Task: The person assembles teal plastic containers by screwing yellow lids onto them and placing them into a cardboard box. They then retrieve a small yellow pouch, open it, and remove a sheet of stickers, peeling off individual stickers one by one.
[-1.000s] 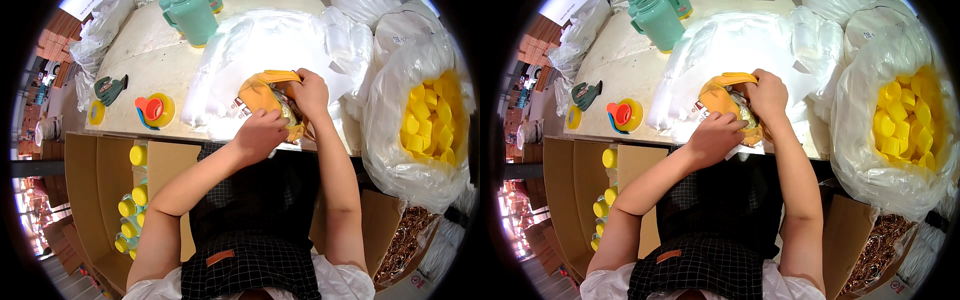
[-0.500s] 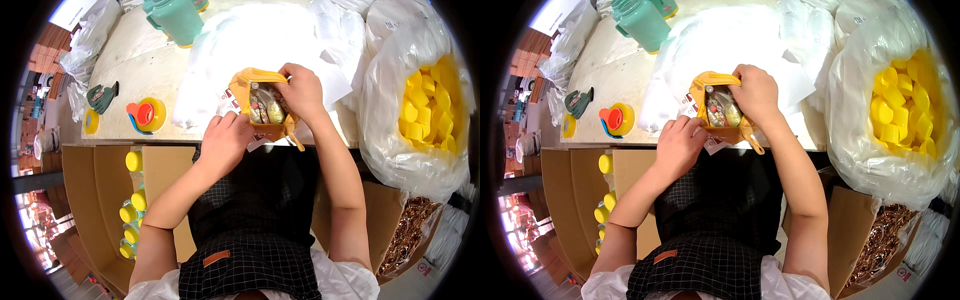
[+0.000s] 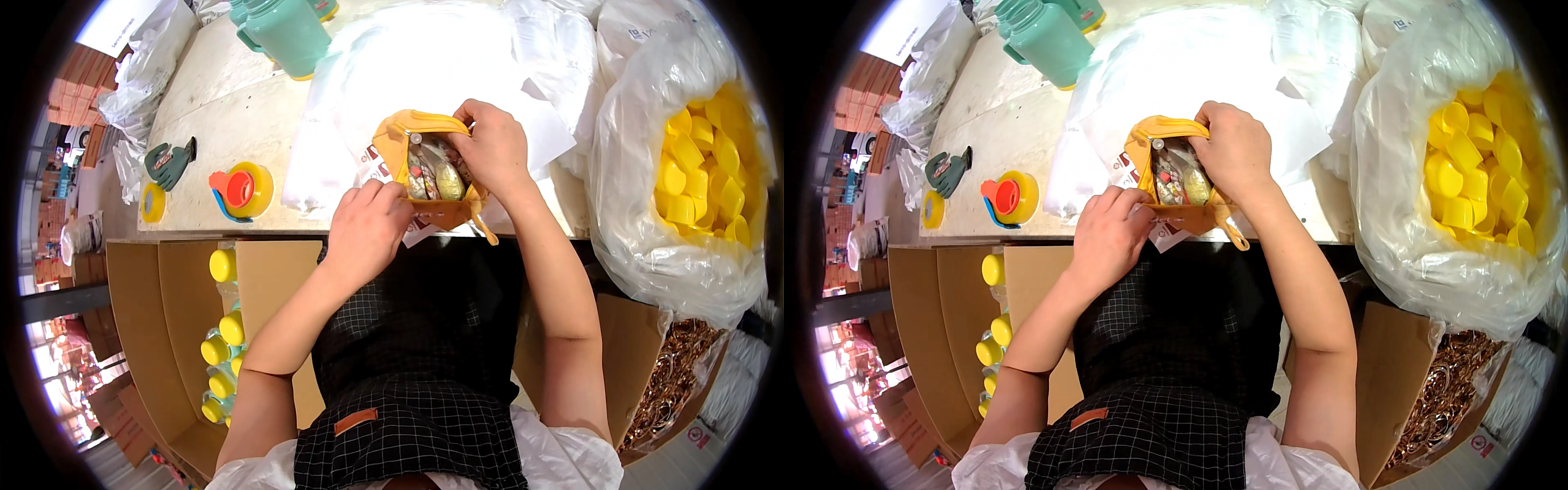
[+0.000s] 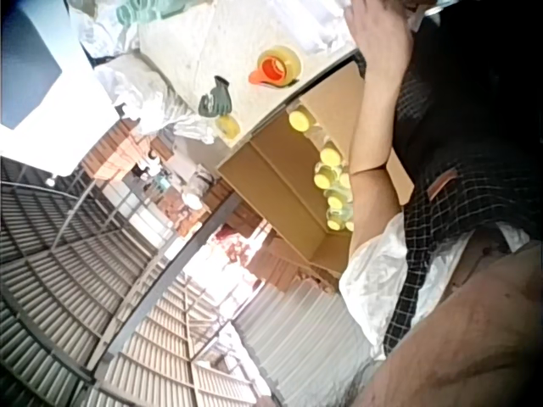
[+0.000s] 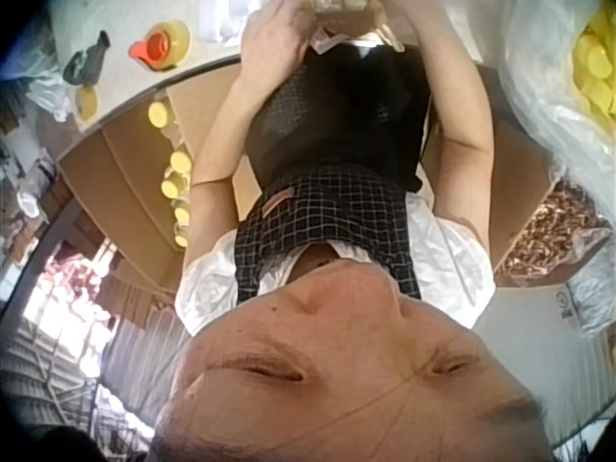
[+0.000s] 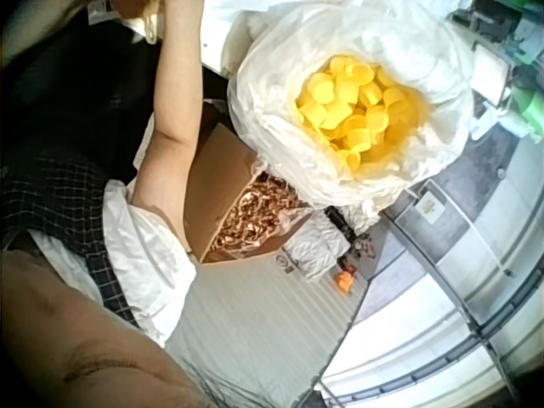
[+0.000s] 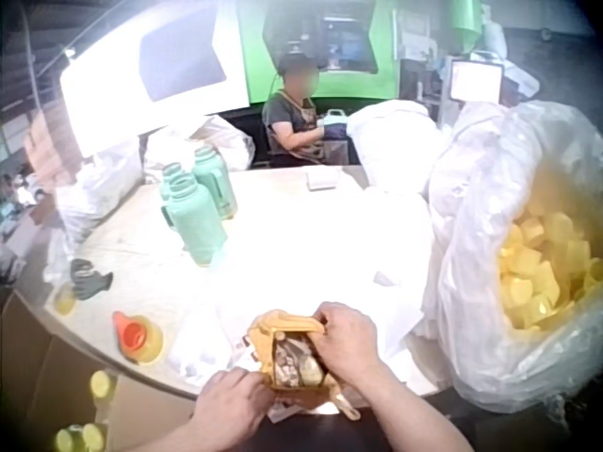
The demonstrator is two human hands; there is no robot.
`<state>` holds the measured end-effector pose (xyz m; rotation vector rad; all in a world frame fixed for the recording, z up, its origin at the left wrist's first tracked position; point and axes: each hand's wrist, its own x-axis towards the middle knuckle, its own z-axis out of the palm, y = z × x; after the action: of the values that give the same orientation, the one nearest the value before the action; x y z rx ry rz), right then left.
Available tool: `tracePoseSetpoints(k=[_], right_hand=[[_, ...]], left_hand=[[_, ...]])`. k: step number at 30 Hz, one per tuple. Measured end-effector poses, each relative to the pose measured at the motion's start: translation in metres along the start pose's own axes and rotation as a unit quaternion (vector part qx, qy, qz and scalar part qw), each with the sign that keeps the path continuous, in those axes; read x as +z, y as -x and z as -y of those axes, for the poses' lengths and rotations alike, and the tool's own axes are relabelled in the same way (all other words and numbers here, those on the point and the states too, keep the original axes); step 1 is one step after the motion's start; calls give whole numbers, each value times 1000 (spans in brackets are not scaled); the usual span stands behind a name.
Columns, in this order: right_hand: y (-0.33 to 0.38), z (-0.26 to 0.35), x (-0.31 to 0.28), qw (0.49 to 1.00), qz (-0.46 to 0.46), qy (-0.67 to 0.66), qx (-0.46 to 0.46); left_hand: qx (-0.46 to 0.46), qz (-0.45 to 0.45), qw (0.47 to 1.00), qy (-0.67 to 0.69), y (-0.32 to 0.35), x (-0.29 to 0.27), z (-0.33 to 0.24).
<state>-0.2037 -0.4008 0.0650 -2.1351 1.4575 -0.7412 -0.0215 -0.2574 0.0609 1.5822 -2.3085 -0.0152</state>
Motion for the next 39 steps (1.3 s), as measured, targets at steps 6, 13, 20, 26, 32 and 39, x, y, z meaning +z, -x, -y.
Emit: tracePoseSetpoints(k=[6,13,20,26,32,39], right_hand=[[-3,1,6,999,-21,2,-30],[-40,12,-5,996,-50,50,-57],[-107,-1,-10,996,-56,69,-31],[-72,-33,2,983,-153,46,-88],[-28,-25,8,971,-177,121,-105],[-46,-46,15,991,-61,113,-40]], left_hand=[[-6,-23,999,46,2,6,6],[-37,-112,985,126,-7,5,7],[-204,-74,897,386,13,39,43],[-389,-104,691,600,28,51,57],[-437,-154,672,578,13,38,52],[-444,-63,661,601,-10,52,58]])
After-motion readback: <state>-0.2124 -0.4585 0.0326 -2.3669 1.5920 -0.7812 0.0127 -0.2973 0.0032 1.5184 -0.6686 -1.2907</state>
